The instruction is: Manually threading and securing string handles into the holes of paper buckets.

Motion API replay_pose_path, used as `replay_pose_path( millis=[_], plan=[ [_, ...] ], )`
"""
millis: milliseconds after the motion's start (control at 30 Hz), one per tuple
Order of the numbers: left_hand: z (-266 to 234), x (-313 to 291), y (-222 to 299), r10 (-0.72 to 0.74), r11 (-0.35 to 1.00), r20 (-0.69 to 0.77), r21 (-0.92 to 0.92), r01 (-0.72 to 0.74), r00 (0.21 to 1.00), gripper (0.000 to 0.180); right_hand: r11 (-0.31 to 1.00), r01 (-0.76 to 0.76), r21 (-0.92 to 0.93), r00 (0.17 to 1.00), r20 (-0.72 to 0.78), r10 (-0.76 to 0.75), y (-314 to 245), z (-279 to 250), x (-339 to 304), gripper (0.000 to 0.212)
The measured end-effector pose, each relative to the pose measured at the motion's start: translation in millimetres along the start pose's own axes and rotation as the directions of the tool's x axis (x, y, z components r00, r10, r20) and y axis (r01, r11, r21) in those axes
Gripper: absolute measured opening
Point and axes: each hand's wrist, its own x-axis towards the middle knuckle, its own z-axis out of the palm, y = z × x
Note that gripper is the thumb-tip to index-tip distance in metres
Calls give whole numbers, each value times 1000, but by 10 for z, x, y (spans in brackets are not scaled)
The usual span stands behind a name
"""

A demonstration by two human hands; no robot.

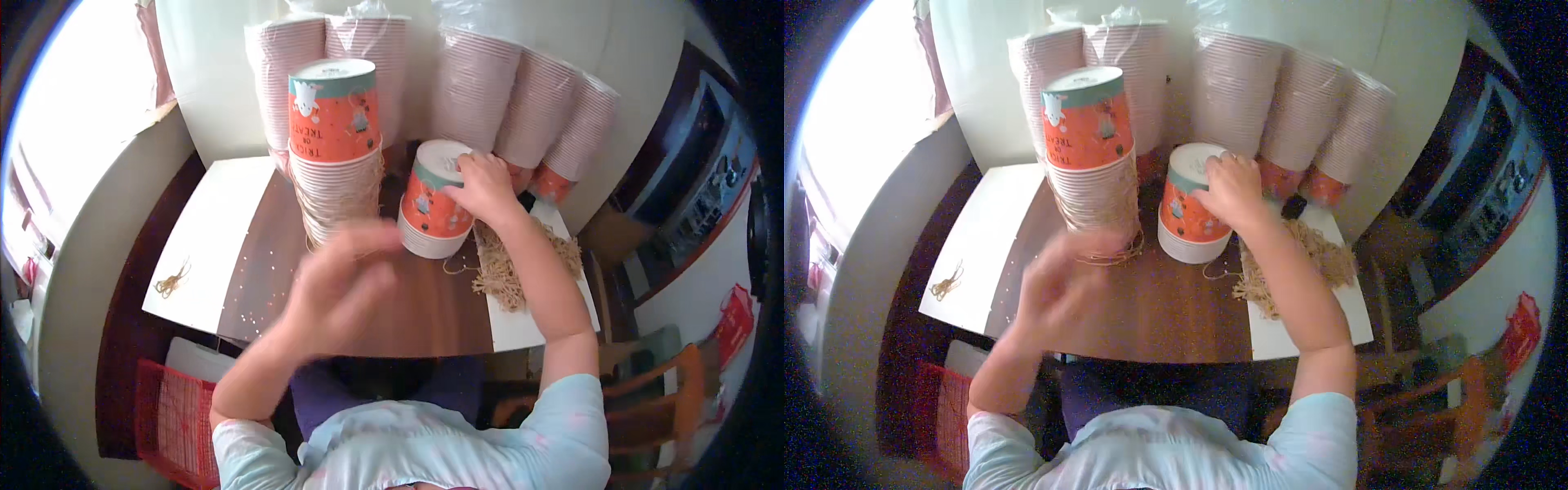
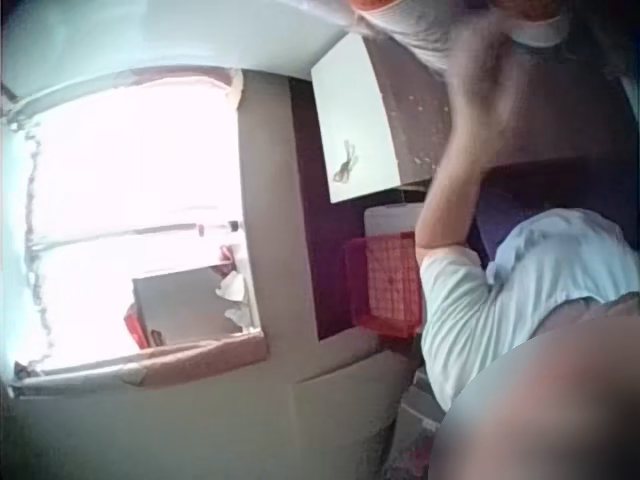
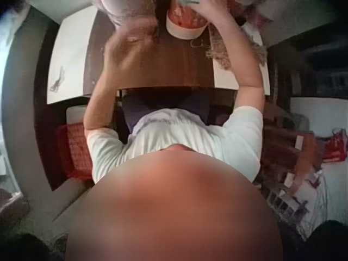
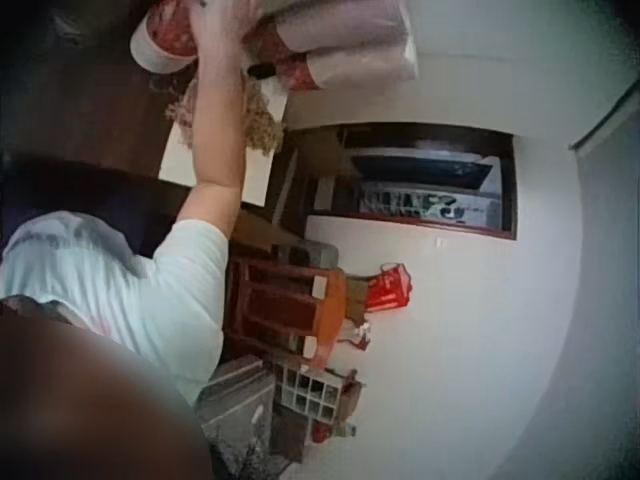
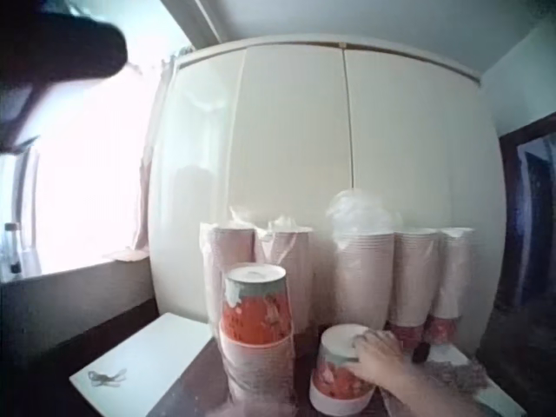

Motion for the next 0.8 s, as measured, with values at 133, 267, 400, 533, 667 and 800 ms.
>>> replay_pose_path(
  millis=[133,267,400,533,667,800],
  plan=[
    [415,-464,778,383,425,186,-905,5,905,53,981,138,134,990,-43,-133,194,186,-96,27],
    [675,-542,975,511,120,64,-993,2,857,59,948,59,313,992,-122,-21,283,304,55,27],
    [898,-626,1128,434,-21,-81,-997,-79,898,54,931,18,365,992,-120,28,420,164,220,30],
    [916,-693,1106,418,-78,-108,-994,-83,902,56,874,-71,481,994,-35,100,481,-84,313,23],
    [906,-714,1125,494,-116,-55,-993,4,868,58,918,86,388,994,-93,-53,497,-369,357,24],
    [865,-710,1130,500,-65,-60,-997,-32,864,53,886,102,453,990,-132,-46,506,-581,404,24]
  ],
)
